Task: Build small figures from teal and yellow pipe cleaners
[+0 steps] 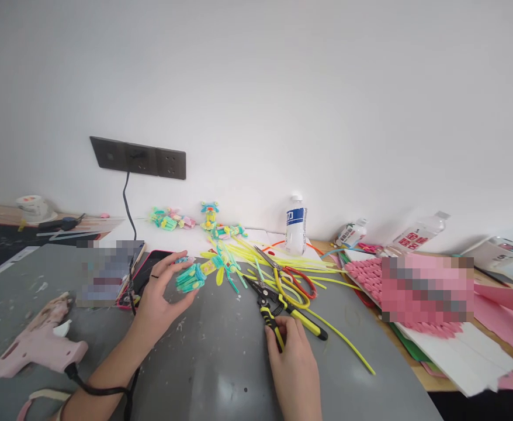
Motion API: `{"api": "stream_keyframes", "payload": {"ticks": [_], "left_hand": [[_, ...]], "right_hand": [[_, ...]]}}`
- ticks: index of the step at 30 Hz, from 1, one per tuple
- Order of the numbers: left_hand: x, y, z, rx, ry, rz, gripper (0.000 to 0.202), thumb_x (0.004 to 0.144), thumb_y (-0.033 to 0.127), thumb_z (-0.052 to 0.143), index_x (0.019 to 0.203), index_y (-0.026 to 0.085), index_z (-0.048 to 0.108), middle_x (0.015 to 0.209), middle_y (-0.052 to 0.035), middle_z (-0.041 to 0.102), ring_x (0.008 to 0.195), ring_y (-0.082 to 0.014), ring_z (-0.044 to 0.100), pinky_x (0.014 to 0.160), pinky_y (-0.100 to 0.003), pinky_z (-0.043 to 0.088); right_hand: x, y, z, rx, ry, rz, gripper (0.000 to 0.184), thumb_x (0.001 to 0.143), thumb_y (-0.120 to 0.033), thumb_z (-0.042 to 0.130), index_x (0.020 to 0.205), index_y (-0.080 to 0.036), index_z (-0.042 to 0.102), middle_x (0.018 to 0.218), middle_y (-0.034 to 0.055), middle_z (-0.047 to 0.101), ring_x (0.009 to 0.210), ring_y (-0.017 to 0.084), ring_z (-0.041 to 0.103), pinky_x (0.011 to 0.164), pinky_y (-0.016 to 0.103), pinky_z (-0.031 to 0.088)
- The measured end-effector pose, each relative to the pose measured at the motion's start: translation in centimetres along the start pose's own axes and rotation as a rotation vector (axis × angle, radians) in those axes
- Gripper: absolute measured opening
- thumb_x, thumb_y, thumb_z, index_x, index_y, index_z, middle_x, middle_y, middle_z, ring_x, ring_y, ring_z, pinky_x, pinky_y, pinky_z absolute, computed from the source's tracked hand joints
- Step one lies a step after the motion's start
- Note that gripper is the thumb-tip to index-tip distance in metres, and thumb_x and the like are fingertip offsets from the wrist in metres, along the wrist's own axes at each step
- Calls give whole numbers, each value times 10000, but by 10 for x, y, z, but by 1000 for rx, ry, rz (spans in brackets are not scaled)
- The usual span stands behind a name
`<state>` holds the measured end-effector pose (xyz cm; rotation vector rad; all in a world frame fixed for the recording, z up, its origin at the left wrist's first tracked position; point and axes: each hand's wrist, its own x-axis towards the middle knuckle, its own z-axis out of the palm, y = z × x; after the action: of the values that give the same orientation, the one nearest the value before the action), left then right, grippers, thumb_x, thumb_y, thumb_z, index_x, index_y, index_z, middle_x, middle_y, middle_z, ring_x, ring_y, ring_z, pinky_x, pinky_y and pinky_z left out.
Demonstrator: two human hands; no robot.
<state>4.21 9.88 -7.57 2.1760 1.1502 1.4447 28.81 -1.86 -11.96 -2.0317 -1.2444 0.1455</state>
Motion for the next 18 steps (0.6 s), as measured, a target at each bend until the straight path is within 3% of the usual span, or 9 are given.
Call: {"api": "stream_keyframes", "payload": {"ticks": [5, 10, 18], "left_hand": [[-1, -1, 5, -40, -135, -58, 280, 766, 186, 671, 1023, 255, 585, 1259, -94, 606, 1255, -308, 519, 1019, -518, 472], [-4, -3, 7, -64, -173, -122, 239, 765, 209, 665, 980, 247, 567, 1273, -109, 598, 1262, -318, 519, 995, -530, 483], [-5, -6, 9, -34, -238, -124, 244, 723, 210, 698, 945, 239, 601, 1278, -116, 597, 1288, -341, 492, 1016, -549, 474]], "right_hand": [[-6, 4, 0, 89, 44, 18, 314, 847, -506, 474, 921, -216, 567, 914, 96, 654, 854, 280, 645, 785, 418, 501], [-8, 8, 1, 187, 97, 46, 356, 837, -536, 507, 944, -202, 568, 962, 108, 638, 908, 285, 645, 815, 422, 507], [-17, 5, -2, 377, 76, 36, 353, 843, -530, 576, 978, -204, 575, 907, 67, 640, 743, 212, 635, 656, 315, 541]]}}
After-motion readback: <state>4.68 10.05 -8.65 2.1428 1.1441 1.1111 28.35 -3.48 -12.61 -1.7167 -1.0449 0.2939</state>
